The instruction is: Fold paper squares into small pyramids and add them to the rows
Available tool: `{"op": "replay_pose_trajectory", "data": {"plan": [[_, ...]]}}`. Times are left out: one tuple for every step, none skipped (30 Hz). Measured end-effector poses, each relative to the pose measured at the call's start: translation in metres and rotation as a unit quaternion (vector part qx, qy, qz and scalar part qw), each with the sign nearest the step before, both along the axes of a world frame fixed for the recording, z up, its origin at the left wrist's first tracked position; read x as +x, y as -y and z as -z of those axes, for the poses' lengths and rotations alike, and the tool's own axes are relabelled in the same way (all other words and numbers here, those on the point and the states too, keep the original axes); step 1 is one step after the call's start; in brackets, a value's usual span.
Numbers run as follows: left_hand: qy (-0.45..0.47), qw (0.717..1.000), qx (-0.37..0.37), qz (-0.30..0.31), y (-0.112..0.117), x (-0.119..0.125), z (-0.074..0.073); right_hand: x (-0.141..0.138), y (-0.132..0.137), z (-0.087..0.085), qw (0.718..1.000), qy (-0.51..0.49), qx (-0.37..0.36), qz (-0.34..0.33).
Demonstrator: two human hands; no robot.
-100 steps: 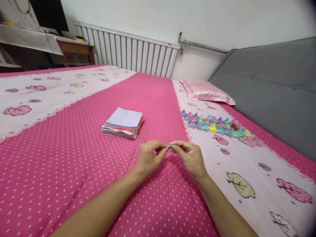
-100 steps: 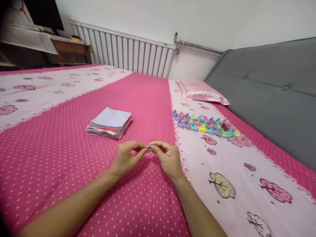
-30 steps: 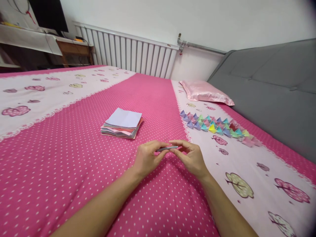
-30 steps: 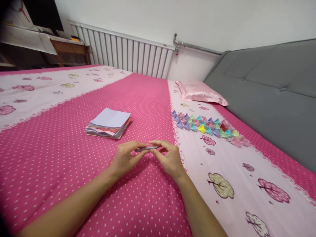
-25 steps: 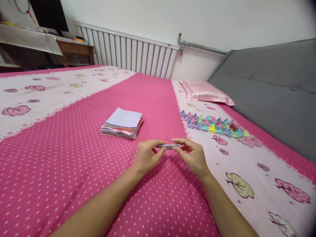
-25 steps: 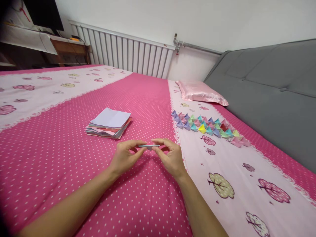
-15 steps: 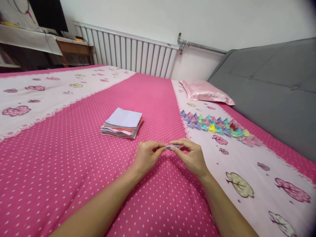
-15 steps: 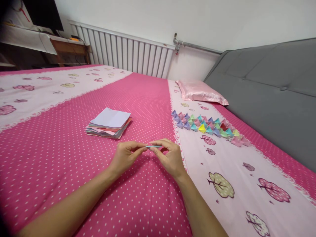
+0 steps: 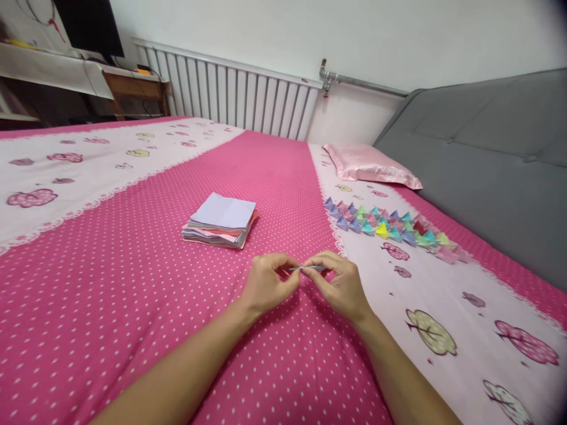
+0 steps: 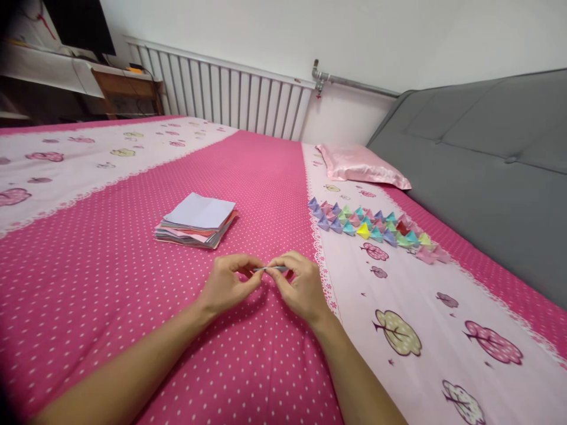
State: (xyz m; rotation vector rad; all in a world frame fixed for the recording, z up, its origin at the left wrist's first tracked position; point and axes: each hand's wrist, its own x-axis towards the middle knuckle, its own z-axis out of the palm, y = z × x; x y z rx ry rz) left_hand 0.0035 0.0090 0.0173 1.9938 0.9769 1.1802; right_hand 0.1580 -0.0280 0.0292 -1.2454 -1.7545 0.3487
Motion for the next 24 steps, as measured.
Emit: {"op": "replay_pose_trajectory", "data": {"plan": [[0.001, 1.0, 0.004, -0.008, 0.0, 0.0, 0.0, -0.001, 0.0, 0.0, 1.0, -0.002, 0.001, -0.001], [0.003, 1.0, 0.004, -0.015, 0.001, 0.0, -0.001, -0.002, 0.001, 0.001, 1.0, -0.005, 0.001, -0.002], [0.006, 1.0, 0.0, -0.017, 0.001, 0.0, -0.001, -0.003, 0.001, 0.001, 1.0, -0.01, 0.001, -0.001], [0.011, 1.0, -0.008, -0.017, 0.001, 0.0, -0.001, -0.003, 0.001, 0.0, 1.0, -0.016, 0.0, 0.001], [0.017, 1.0, -0.02, -0.012, 0.001, 0.001, -0.001, -0.003, 0.001, 0.0, 1.0, -0.023, -0.003, 0.002], [0.023, 0.999, -0.034, -0.006, 0.001, 0.001, -0.002, -0.004, 0.001, -0.001, 1.0, -0.029, -0.007, 0.002], [0.03, 0.998, -0.051, 0.002, 0.001, 0.001, -0.003, -0.003, 0.001, -0.002, 0.999, -0.036, -0.012, 0.001], [0.035, 0.997, -0.069, 0.009, 0.0, 0.0, -0.003, -0.003, 0.001, -0.002, 0.999, -0.043, -0.018, -0.002], [0.04, 0.995, -0.087, 0.018, 0.0, 0.0, -0.004, -0.002, 0.001, -0.003, 0.998, -0.05, -0.024, -0.004], [0.045, 0.993, -0.105, 0.028, 0.0, 0.0, -0.004, -0.002, 0.0, -0.003, 0.998, -0.056, -0.029, -0.005], [0.05, 0.991, -0.119, 0.039, -0.001, -0.001, -0.004, -0.001, 0.0, -0.003, 0.998, -0.06, -0.034, -0.005], [0.054, 0.989, -0.129, 0.049, -0.002, -0.001, -0.004, 0.0, 0.0, -0.003, 0.997, -0.063, -0.039, -0.004], [0.06, 0.988, -0.135, 0.053, -0.003, -0.002, -0.003, 0.001, -0.001, -0.003, 0.997, -0.066, -0.043, -0.002], [0.065, 0.987, -0.136, 0.053, -0.005, -0.003, -0.002, 0.002, -0.001, -0.003, 0.996, -0.069, -0.048, -0.001], [0.071, 0.987, -0.135, 0.049, -0.006, -0.004, -0.001, 0.004, -0.002, -0.003, 0.996, -0.074, -0.053, 0.002], [0.078, 0.987, -0.136, 0.045, -0.008, -0.004, 0.0, 0.005, -0.002, -0.003, 0.995, -0.082, -0.057, 0.007], [0.089, 0.985, -0.142, 0.045, -0.009, -0.005, 0.0, 0.006, -0.003, -0.003, 0.994, -0.093, -0.062, 0.012], [0.102, 0.982, -0.152, 0.051, -0.009, -0.005, 0.001, 0.007, -0.003, -0.003, 0.992, -0.106, -0.067, 0.018], [0.115, 0.977, -0.167, 0.063, -0.009, -0.004, 0.001, 0.007, -0.003, -0.003, 0.99, -0.117, -0.072, 0.023], [0.124, 0.972, -0.183, 0.077, -0.008, -0.003, 0.001, 0.007, -0.004, -0.003, 0.989, -0.128, -0.075, 0.026], [0.129, 0.967, -0.2, 0.091, -0.006, -0.001, 0.0, 0.007, -0.004, -0.002, 0.987, -0.136, -0.076, 0.028], [0.131, 0.962, -0.215, 0.102, -0.005, 0.001, 0.0, 0.006, -0.004, -0.001, 0.986, -0.145, -0.077, 0.028], [0.131, 0.958, -0.23, 0.112, -0.003, 0.002, 0.0, 0.004, -0.004, 0.0, 0.985, -0.155, -0.076, 0.03], [0.134, 0.953, -0.245, 0.119, -0.002, 0.004, 0.0, 0.002, -0.004, 0.002, 0.982, -0.167, -0.077, 0.034]]}}
